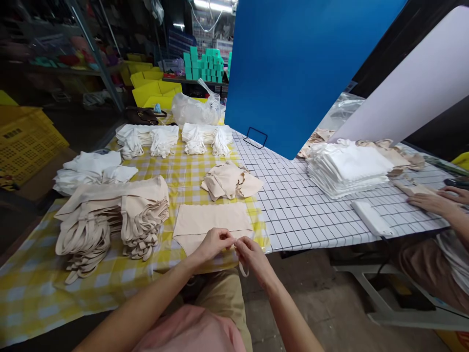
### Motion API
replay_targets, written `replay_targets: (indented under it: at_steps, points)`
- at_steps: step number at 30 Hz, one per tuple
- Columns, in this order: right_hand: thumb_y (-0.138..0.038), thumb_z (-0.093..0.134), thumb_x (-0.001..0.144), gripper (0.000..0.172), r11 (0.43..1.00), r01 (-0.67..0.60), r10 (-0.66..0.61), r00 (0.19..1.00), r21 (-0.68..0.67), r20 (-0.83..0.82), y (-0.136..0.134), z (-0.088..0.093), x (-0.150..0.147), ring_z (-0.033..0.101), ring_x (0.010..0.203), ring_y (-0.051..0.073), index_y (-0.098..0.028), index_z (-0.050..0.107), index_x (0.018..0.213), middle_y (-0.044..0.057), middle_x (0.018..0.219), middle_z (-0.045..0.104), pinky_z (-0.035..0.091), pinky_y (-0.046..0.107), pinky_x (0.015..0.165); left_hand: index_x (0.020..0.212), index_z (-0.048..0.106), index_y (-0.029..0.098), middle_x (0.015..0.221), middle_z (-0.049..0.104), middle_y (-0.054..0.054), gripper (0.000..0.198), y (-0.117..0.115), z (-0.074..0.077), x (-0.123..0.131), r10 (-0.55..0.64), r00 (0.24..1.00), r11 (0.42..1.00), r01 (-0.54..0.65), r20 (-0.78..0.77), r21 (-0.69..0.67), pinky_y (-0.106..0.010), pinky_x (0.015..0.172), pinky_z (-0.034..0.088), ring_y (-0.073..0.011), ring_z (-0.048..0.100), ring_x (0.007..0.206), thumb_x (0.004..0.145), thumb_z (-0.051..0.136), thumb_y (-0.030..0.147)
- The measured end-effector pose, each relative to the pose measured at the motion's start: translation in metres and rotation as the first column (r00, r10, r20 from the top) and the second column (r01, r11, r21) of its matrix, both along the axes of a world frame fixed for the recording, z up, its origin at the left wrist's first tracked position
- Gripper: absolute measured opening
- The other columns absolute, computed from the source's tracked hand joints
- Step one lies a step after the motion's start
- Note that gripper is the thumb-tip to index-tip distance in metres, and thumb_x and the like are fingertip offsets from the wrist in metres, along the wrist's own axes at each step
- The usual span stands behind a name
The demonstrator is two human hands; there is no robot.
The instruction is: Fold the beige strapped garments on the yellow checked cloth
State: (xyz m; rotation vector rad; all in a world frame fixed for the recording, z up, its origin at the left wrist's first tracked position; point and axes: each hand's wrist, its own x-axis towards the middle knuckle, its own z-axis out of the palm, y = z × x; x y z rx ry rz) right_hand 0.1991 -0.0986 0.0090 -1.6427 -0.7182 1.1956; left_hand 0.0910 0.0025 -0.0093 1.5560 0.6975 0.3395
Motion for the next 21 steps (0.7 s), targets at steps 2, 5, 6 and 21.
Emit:
replay_targets:
  at_steps: [2, 5, 6, 21]
  points:
    - [-0.049, 0.057, 0.068, 0.033, 0.999, -0.006, 0.008, 0.999, -0.047, 0.036, 0.003, -0.008, 0.001, 0.029, 0.044, 0.006, -0.019, 0.046, 0.062, -0.008, 0.049, 0.036, 0.022, 0.021, 0.043, 0.064, 0.063, 0.013, 0.058, 0.059, 0.001, 0.017, 0.003, -0.003, -0.003, -0.036, 0.998, 0.993, 0.041, -0.046, 0.114, -0.022, 0.055, 0.038, -0.0110, 0.052, 0.057, 0.070, 0.052, 0.025]
    - [-0.047, 0.056, 0.066, 0.030, 0.992, 0.061, -0.050, 0.994, -0.114, 0.096, 0.011, -0.019, 0.007, 0.027, 0.041, 0.006, -0.019, 0.049, 0.059, -0.008, 0.044, 0.034, 0.019, 0.021, 0.041, 0.079, 0.066, 0.014, 0.078, 0.065, -0.003, 0.016, 0.016, -0.009, -0.003, -0.044, 0.992, 0.913, 0.087, -0.117, 0.399, -0.024, 0.070, 0.043, -0.0139, 0.057, 0.074, 0.074, 0.051, 0.018]
    - [-0.046, 0.056, 0.065, 0.029, 0.988, 0.091, -0.078, 0.991, -0.124, 0.109, 0.014, -0.022, 0.010, 0.027, 0.040, 0.006, -0.018, 0.050, 0.059, -0.008, 0.042, 0.034, 0.019, 0.021, 0.041, 0.085, 0.066, 0.014, 0.086, 0.064, -0.004, 0.018, 0.022, -0.012, -0.002, -0.041, 0.988, 0.859, 0.112, -0.151, 0.500, -0.026, 0.075, 0.043, -0.0151, 0.057, 0.081, 0.075, 0.052, 0.015]
    - [-0.053, 0.054, 0.061, 0.035, 0.977, 0.170, -0.167, 0.985, -0.133, 0.028, 0.035, -0.043, 0.010, 0.024, 0.031, 0.005, -0.021, 0.040, 0.053, -0.008, 0.034, 0.034, 0.013, 0.022, 0.036, 0.086, 0.063, 0.016, 0.093, 0.059, -0.006, 0.011, 0.041, -0.031, 0.012, -0.053, 0.932, 0.414, 0.347, -0.359, 0.842, -0.031, 0.077, 0.043, -0.0193, 0.051, 0.093, 0.081, 0.053, 0.015]
